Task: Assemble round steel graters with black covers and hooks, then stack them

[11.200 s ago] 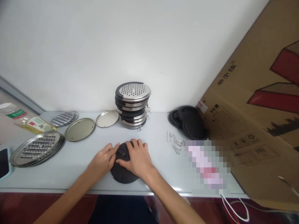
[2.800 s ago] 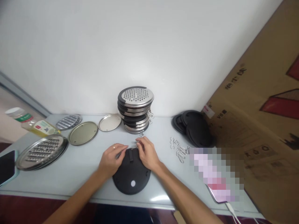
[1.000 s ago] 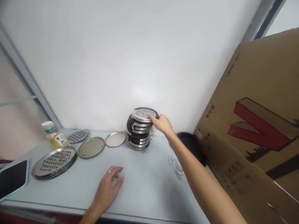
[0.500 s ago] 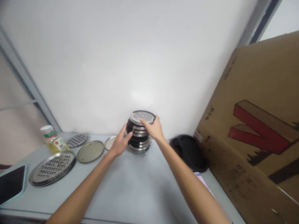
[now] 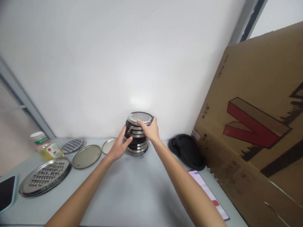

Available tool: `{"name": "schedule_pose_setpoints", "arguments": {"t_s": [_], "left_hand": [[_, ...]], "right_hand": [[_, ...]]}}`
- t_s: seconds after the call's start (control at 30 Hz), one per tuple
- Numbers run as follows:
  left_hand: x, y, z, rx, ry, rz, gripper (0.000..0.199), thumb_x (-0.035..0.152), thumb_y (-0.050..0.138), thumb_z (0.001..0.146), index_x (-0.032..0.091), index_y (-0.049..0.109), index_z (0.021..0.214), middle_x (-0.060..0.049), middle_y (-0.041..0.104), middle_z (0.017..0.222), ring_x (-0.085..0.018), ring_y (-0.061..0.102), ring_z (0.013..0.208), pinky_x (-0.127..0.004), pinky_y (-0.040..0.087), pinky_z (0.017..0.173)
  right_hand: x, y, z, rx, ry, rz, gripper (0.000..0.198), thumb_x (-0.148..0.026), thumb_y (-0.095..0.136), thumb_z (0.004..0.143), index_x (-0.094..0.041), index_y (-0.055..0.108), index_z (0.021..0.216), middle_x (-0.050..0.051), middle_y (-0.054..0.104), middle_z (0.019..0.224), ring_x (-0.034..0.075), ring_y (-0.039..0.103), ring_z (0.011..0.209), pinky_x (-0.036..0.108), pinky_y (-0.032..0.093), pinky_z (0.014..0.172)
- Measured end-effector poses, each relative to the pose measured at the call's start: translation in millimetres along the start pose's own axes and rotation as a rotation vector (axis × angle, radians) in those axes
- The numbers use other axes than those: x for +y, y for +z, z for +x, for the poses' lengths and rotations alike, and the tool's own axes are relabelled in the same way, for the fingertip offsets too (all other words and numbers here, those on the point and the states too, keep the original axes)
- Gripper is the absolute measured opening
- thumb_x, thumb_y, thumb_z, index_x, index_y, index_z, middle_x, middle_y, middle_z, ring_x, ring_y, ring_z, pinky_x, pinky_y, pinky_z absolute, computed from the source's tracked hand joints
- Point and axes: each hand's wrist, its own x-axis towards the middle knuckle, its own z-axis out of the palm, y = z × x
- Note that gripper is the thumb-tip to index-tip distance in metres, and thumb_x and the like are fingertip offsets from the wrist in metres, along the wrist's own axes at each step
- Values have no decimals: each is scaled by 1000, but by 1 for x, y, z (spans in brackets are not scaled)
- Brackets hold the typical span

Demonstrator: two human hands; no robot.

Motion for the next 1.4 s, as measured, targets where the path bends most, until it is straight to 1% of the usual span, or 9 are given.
{"name": "schedule_pose_setpoints", "arguments": {"t_s": [0.23,0.53,0.7,0.77,0.87,1.0,1.13,1.27,1.4], "left_hand": [[-8,8,-6,66,-37,-7,77,46,58,91,19,24,154,-13,21,163,-29,16,151,-49,15,123],[-28,-2,-8,121,-158,-16,74,45,54,92,14,26,153,-16,26,161,-28,22,150,-48,18,122],[-36,-7,-29,105,-180,3,70,44,52,93,17,27,153,-14,27,161,-27,22,150,-48,19,122],[-41,-13,-48,91,-161,42,69,44,52,93,20,27,153,-11,27,161,-27,22,150,-48,18,122],[-56,-21,-85,47,-113,196,67,45,49,95,24,25,154,-10,27,162,-27,23,149,-51,21,121],[-77,-23,-138,-30,-71,371,64,42,46,97,27,21,155,-9,24,162,-27,26,148,-53,27,119],[-89,-12,-170,-62,-6,465,62,35,47,96,30,23,154,-8,27,161,-28,32,146,-54,31,117],[-90,-6,-174,-42,2,503,59,34,50,95,29,31,150,-7,30,160,-27,36,143,-53,35,115],[-91,-7,-173,-6,17,518,55,33,52,93,27,39,146,-8,38,156,-27,41,140,-50,40,112]], "right_hand": [[12,-3,5,4,1,69,110,-67,76,63,-15,32,149,17,48,147,29,46,135,39,37,113],[15,-6,11,18,66,160,93,-72,63,72,-20,39,145,16,56,138,28,57,123,37,47,101],[22,-20,7,17,-2,102,79,-72,53,81,-22,43,141,16,55,139,28,58,122,38,51,96],[31,-36,1,21,-64,34,74,-69,55,81,-23,45,139,15,54,140,27,57,123,40,49,98],[56,-72,-9,49,-124,-110,74,-66,59,80,-22,45,138,14,53,142,28,53,125,43,45,103],[102,-131,-17,116,-62,-372,68,-62,55,83,-15,49,133,20,54,137,32,54,123,48,41,104],[140,-172,-29,59,27,-665,63,-53,69,72,-11,60,119,23,60,123,39,54,118,53,42,99],[153,-179,-46,-36,51,-873,59,-52,74,67,-15,64,111,19,62,116,42,55,111,54,46,88],[148,-165,-57,-58,0,-987,53,-45,67,76,-15,61,119,19,58,122,42,50,116,55,44,87]]}}
